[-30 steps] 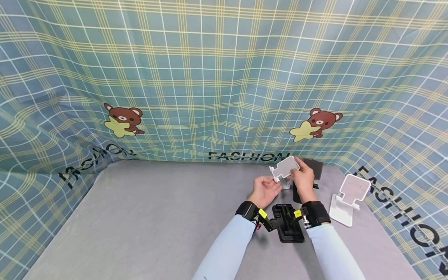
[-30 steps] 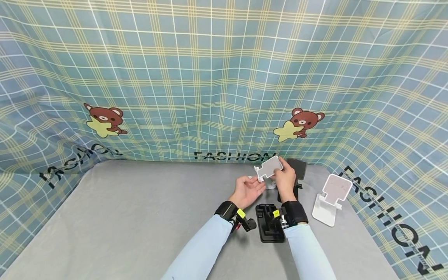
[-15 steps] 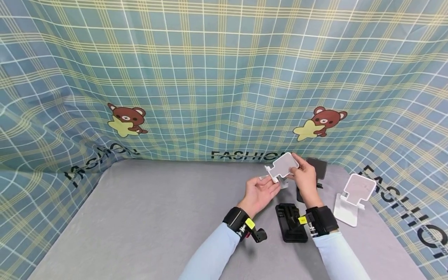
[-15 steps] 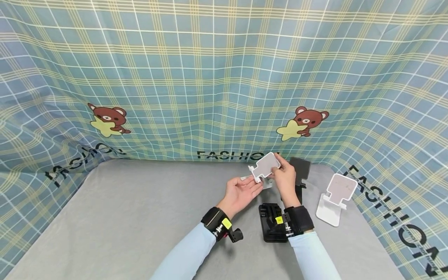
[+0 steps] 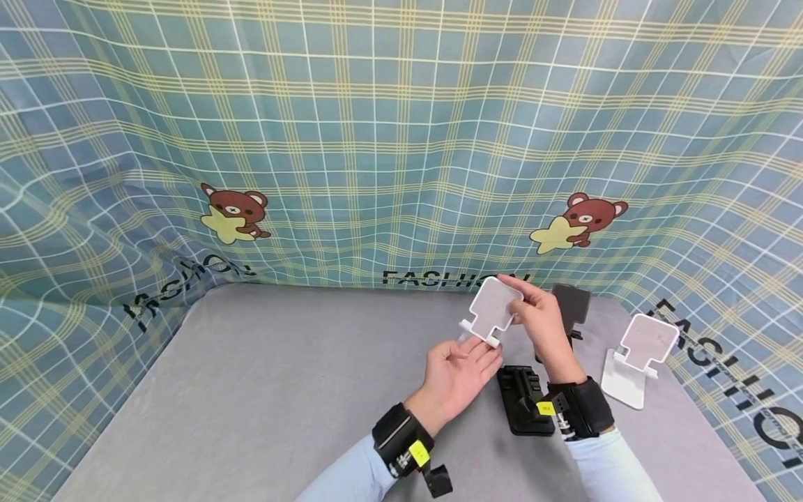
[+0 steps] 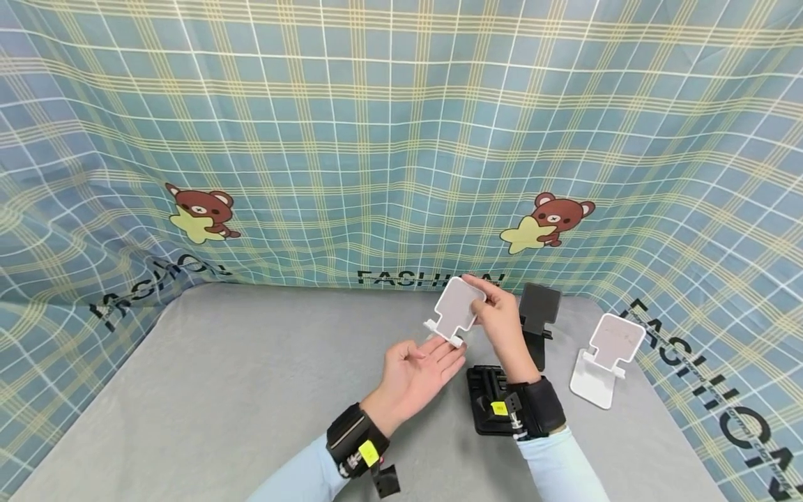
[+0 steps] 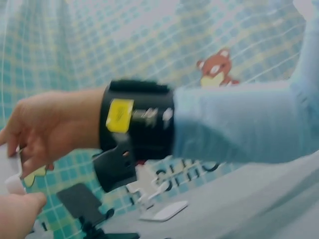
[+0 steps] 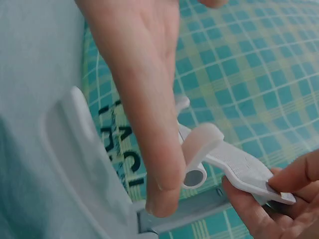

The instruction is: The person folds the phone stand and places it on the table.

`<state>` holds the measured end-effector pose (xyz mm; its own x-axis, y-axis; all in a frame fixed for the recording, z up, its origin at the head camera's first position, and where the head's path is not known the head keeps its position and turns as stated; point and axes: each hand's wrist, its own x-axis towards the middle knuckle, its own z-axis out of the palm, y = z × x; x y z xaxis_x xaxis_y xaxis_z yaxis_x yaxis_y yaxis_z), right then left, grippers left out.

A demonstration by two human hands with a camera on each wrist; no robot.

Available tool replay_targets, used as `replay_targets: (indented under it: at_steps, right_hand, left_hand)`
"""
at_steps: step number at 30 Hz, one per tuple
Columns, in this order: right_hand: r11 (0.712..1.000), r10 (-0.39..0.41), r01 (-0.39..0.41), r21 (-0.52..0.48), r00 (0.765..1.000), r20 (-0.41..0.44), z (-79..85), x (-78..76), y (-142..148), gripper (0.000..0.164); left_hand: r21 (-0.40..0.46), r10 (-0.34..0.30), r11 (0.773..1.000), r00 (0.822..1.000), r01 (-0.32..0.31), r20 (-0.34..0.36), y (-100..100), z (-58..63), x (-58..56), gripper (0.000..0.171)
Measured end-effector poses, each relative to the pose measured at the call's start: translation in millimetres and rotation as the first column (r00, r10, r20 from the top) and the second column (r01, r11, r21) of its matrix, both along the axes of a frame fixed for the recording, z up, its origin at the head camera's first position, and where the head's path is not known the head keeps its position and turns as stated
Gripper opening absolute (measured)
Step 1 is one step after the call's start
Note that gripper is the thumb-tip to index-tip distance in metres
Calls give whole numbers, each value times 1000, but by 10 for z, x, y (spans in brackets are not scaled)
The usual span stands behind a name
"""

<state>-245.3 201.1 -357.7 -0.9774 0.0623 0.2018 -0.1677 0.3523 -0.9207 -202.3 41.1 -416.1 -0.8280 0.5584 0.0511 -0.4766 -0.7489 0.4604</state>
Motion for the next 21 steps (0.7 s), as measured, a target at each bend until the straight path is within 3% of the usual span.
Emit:
replay_targets:
  at_steps: [4, 12, 17, 21]
  right_hand:
    - [993, 119, -119, 18, 993, 3, 2, 64, -53, 47]
    - [950, 312, -312, 2, 950, 13, -34, 136, -153, 44]
    - [933, 361, -361, -3, 932, 24, -50, 170, -211, 44]
    - [933, 359, -358, -19, 933, 30, -76, 195, -221, 45]
  left_hand:
    - [0, 16, 1000, 1000, -16, 19, -84, 16, 194, 74]
    - [13, 73, 997, 994, -74, 76, -152, 3, 466, 77]
    - [-3, 102, 995, 991, -103, 88, -189, -26, 551, 77]
    - [-15, 119, 993, 988, -118, 93, -200, -41, 586, 78]
